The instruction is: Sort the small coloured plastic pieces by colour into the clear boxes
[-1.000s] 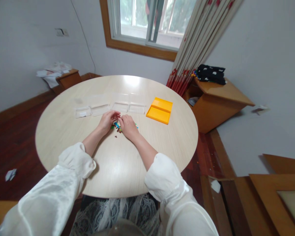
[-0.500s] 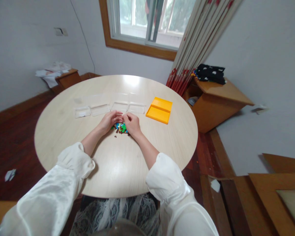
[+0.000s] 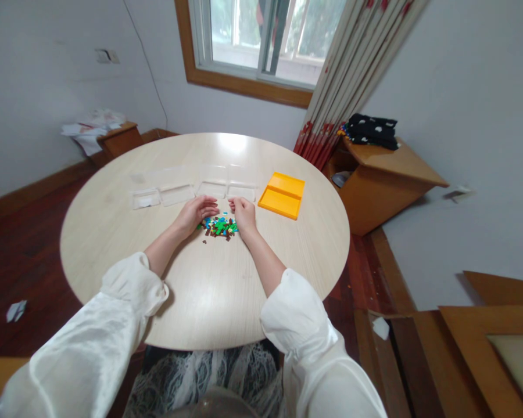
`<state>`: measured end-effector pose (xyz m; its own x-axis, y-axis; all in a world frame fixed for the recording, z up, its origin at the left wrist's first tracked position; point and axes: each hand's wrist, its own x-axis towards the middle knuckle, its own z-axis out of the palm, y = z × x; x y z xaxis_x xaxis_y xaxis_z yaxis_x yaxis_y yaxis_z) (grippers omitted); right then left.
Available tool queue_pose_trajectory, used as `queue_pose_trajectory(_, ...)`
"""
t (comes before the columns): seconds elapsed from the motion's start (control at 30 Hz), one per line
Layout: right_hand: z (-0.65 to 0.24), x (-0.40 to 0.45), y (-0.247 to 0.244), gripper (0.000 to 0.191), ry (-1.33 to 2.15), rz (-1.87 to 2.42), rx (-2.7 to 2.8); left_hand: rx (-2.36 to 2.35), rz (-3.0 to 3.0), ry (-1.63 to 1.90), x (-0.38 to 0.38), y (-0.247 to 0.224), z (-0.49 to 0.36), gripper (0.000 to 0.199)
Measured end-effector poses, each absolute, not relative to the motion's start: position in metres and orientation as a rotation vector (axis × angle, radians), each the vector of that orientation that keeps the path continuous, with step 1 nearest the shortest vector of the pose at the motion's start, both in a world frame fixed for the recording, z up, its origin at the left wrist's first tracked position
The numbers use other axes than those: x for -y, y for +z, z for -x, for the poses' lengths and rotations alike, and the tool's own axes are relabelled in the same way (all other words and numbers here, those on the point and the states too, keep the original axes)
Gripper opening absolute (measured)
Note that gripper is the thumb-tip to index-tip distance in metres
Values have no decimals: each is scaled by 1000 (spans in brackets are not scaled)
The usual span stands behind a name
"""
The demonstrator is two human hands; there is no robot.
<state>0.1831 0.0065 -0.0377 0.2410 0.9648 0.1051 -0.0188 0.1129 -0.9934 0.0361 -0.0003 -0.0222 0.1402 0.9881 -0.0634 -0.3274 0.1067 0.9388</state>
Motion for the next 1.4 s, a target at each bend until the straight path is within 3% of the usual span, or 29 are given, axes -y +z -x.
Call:
queue_pose_trajectory(0.43, -169, 2, -39, 19, 1149, 1125, 1198, -834, -952, 1144, 0, -24, -38, 20)
queue_pose_trajectory(0.97, -169, 2, -41, 19, 1106, 1130, 1232, -839, -941, 1147, 2, -24, -43, 21)
queue_pose_trajectory(1.4, -168, 1, -40, 13, 1255, 1033, 1021, -827, -943, 1139, 2, -22, -41, 24)
